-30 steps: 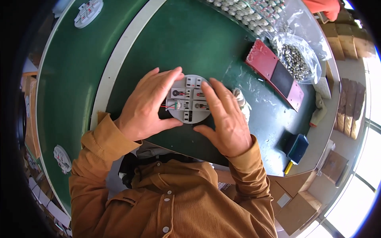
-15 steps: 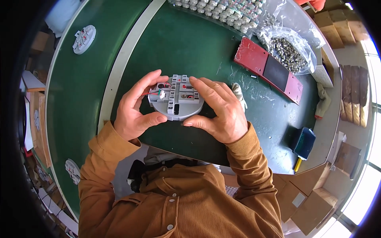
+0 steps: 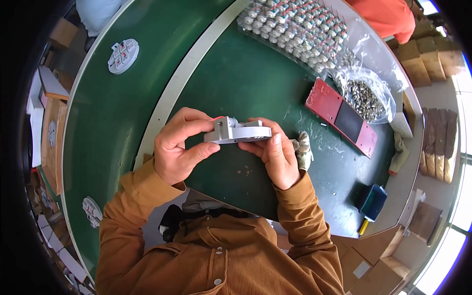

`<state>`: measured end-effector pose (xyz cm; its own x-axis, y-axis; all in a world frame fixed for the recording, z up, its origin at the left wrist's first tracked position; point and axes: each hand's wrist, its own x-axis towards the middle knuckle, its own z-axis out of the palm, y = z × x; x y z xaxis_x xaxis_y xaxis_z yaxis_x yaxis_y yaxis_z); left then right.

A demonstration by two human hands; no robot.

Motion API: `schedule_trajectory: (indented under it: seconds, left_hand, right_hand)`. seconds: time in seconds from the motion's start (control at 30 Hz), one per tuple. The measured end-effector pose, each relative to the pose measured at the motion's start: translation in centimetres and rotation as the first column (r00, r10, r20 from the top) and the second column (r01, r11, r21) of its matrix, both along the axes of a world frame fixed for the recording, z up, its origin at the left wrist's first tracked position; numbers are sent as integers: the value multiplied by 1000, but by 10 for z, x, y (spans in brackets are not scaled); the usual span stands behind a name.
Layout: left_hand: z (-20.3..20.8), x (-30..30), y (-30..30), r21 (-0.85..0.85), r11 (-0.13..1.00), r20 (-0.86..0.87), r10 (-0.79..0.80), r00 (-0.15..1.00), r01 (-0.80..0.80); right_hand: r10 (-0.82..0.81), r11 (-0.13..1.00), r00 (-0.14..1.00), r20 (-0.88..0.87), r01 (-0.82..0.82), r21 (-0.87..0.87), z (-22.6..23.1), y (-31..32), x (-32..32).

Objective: The person assembles small internal components, contacts, and screws into circular plastic electronic housings by hand at a workstation.

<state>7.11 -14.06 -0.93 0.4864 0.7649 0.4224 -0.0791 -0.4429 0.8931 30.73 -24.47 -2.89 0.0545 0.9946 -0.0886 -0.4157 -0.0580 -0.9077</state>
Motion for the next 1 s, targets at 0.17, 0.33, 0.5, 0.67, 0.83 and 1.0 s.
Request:
schedule_trajectory:
  seconds: [0.17,0.33,0.5,0.67,0.83,1.0]
  left_hand:
    - [7,2,-5,-4,1000,-17,-6,1000,6]
    - [7,2,-5,1,1000,-19,-6,1000,6]
    - [8,0,-4,3,1000,-22,3,1000,-3]
    - [7,-4,-3,-7,1000,-10,-10,1000,10]
    - [4,4,-4,-72,997,24,-21,999,22]
    - [-5,8,0,-130,987,-13,-92,996,89]
  right_hand:
    - [17,999,997,-72,-19,-33,2,1,-1]
    - [15,999,997,-79,-18,-43,-1,-1,-1]
    - [17,999,997,-70,-20,-46,-1,2,-2]
    - [-3,998,996,-91,-2,-55,-1,3,-7]
    - [-62,996,993,-104,55,-75,-4,-2,-2]
    - [-78,997,995,-70,77,-19,-15,-10,13]
